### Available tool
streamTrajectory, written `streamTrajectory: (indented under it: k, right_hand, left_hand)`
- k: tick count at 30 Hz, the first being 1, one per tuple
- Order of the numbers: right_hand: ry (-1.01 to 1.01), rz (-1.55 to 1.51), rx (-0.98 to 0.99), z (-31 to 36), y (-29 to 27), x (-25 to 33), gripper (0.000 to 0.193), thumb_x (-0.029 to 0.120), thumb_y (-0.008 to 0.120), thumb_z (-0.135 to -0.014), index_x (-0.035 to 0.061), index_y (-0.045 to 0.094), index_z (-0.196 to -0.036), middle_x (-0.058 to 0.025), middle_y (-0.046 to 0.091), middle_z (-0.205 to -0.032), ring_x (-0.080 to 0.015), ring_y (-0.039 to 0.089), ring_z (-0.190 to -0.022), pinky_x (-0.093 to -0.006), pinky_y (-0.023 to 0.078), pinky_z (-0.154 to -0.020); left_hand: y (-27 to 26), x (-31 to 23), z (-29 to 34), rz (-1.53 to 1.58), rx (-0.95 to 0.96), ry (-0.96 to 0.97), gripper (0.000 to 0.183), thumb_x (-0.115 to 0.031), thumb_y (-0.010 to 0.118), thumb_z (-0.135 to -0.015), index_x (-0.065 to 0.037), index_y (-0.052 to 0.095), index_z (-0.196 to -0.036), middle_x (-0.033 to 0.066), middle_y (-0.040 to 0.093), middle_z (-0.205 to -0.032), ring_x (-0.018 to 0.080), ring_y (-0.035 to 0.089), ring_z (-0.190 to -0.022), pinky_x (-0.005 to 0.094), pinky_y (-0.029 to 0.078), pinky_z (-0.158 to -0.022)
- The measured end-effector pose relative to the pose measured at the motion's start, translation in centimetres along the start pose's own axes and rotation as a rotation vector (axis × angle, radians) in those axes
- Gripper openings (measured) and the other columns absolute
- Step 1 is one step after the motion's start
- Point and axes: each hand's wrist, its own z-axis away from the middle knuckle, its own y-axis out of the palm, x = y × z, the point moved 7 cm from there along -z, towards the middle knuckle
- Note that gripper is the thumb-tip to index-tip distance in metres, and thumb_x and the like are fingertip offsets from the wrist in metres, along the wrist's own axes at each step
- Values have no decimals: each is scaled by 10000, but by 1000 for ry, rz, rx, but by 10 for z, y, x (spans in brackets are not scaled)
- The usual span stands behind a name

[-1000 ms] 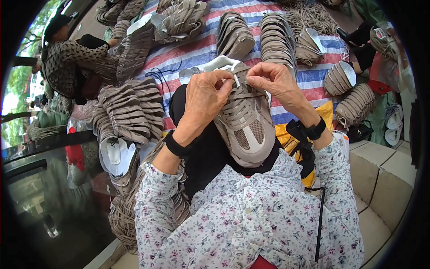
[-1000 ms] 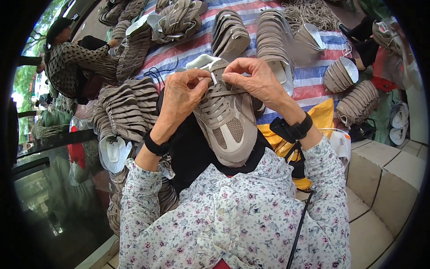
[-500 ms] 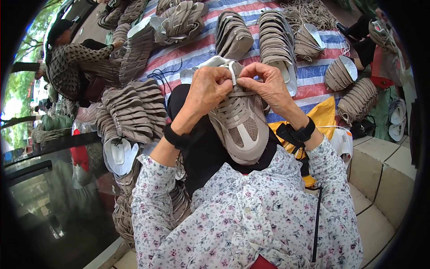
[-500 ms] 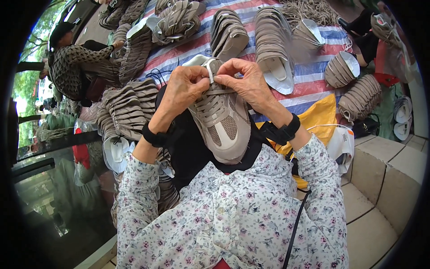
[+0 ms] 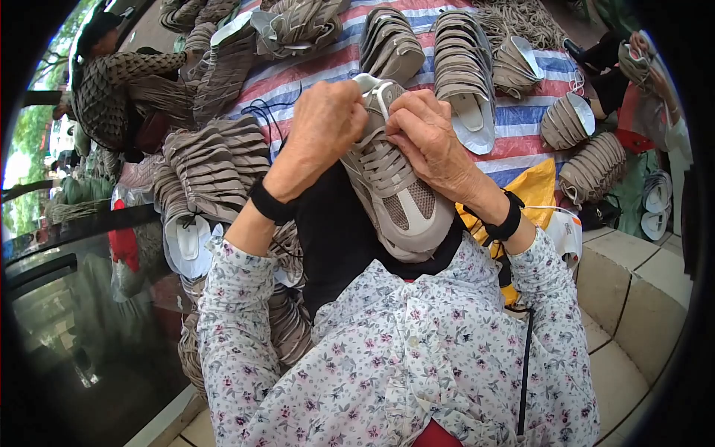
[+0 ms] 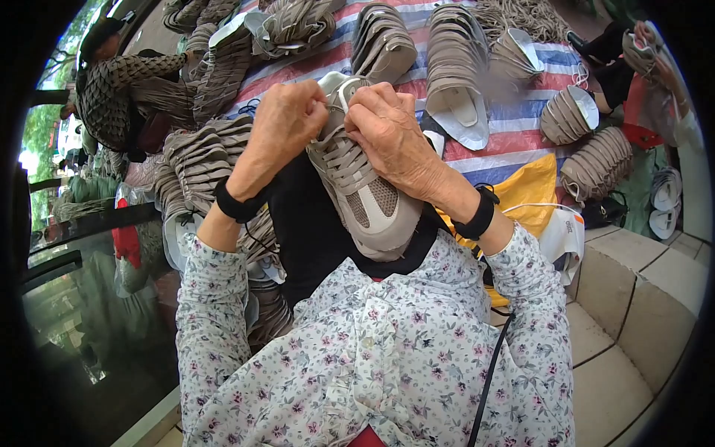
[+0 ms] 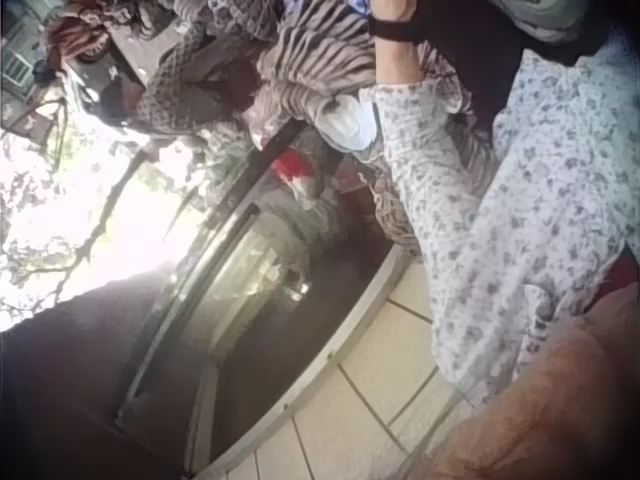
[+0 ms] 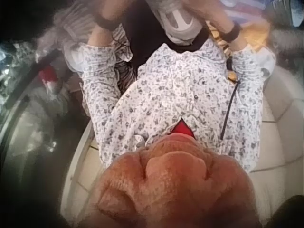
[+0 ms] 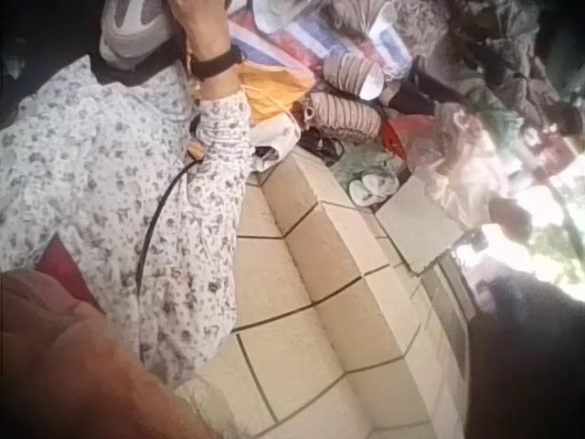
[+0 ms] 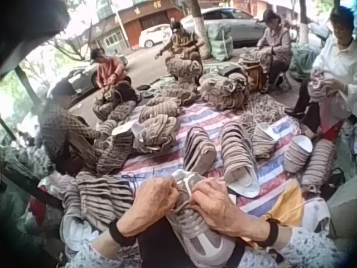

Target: The person laces an athletic shoe by hand, threading a shoelace through the eyelets.

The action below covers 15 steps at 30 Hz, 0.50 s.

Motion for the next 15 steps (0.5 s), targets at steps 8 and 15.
streamTrajectory:
  k: [8,15]
  right_hand:
    - [-2,11,16,-5,-4,3,123,19,626,-847,55,542,-929,-72,544,-935,-258,514,-981,-389,351,-870]
    - [68,21,90,-11,-7,10,99,40,639,-861,56,555,-912,-60,556,-914,-255,527,-929,-384,366,-825]
  left_hand:
    - [-25,38,29,69,-128,-178,81,-44,622,-799,25,666,-798,81,493,-531,150,474,-462,314,391,-479]
    - [-23,38,43,110,-191,-177,54,-21,614,-815,17,650,-804,65,481,-509,144,481,-440,302,394,-472]
